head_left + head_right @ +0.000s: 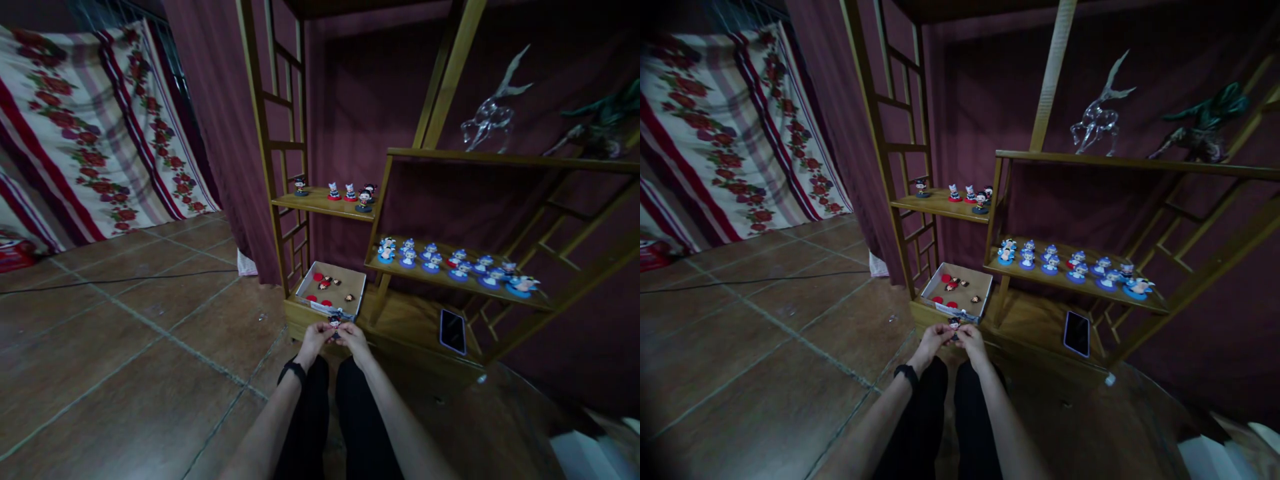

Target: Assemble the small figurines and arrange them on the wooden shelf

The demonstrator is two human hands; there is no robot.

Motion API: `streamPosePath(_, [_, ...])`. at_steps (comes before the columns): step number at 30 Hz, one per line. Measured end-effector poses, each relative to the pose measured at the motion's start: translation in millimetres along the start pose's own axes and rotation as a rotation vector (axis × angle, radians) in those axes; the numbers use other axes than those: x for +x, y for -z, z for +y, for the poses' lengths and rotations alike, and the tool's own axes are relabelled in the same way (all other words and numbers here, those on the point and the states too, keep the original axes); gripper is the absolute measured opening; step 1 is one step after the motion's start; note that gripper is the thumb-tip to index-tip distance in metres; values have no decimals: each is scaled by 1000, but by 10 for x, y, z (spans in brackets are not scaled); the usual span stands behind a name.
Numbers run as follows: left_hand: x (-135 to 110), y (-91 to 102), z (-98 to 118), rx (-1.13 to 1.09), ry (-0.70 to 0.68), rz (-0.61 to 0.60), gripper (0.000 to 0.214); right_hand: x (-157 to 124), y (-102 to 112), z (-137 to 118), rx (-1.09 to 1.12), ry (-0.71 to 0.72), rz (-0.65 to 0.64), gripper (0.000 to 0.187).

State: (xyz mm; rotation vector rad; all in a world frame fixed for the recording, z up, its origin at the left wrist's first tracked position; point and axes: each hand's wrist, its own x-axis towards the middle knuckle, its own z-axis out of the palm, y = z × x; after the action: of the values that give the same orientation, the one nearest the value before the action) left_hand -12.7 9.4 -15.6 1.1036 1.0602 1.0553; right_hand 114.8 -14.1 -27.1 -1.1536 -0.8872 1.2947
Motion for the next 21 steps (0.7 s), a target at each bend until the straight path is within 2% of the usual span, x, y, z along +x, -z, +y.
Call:
streamPosePath(8, [5, 26, -10, 13, 9, -17, 33, 21, -33, 15, 13, -29, 45, 27])
streamPosePath(21, [-8, 16, 20, 25, 4, -24, 36, 27, -23, 34, 29, -9, 38, 18])
